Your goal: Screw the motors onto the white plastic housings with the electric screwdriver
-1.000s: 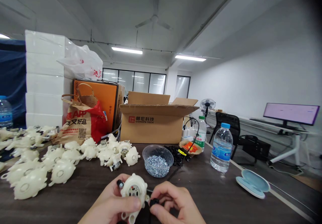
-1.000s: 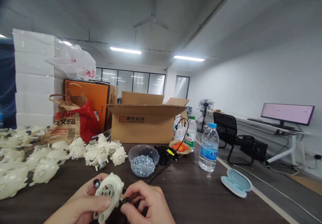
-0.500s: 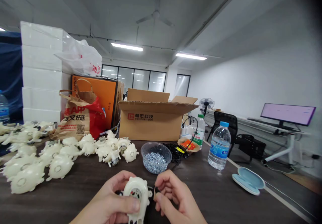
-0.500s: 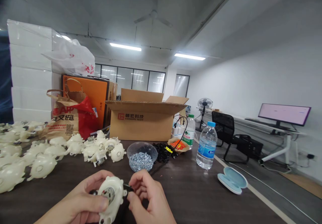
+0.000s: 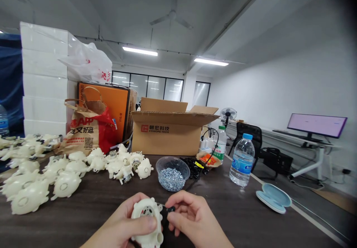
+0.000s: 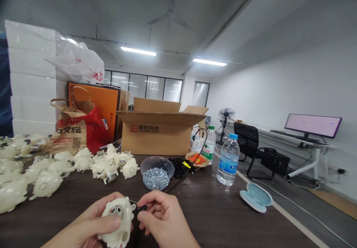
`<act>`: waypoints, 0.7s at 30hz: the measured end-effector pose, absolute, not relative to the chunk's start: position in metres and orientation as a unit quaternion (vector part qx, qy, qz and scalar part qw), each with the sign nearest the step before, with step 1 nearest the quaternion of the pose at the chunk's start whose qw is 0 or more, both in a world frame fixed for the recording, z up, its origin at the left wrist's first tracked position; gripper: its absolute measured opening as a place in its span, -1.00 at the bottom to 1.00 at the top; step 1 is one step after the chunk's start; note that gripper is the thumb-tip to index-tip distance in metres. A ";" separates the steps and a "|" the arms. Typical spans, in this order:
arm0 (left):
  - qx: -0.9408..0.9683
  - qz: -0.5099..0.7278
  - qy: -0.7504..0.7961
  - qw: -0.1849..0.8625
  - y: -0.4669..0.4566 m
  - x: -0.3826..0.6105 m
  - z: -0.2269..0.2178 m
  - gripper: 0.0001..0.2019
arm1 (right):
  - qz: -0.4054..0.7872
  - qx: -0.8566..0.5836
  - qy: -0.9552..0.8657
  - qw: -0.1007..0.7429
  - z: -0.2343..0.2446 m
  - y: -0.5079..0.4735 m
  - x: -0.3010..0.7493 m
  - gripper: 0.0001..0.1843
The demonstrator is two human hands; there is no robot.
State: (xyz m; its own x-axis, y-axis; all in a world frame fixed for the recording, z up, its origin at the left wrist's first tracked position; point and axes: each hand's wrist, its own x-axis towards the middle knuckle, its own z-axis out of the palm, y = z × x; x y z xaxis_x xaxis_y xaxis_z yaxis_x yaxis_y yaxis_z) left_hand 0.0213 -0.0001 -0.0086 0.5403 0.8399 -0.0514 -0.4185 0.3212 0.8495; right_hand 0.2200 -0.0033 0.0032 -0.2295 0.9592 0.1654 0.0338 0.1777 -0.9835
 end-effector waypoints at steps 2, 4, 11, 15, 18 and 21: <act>0.417 0.408 0.251 0.772 -0.001 0.021 -0.009 -0.57 | 0.498 -0.405 -0.606 0.469 0.003 -0.004 0.219 -0.69; 0.413 0.400 0.273 0.771 -0.002 0.020 -0.008 -0.56 | 0.506 -0.399 -0.603 0.470 0.002 -0.005 0.219 -0.69; 0.477 0.383 0.329 0.719 -0.003 0.021 -0.004 -0.59 | 0.464 -0.401 -0.660 0.434 -0.001 -0.005 0.217 -0.88; 0.529 0.384 0.324 0.684 0.002 0.022 -0.013 -0.56 | 0.428 -0.423 -0.678 0.422 0.000 -0.008 0.215 -0.90; 0.547 0.402 0.319 0.662 0.006 0.022 -0.021 -0.54 | 0.401 -0.434 -0.696 0.408 0.000 -0.012 0.214 -0.91; 0.616 0.398 0.327 0.596 0.006 0.021 -0.026 -0.52 | 0.382 -0.429 -0.718 0.393 -0.001 -0.014 0.214 -0.89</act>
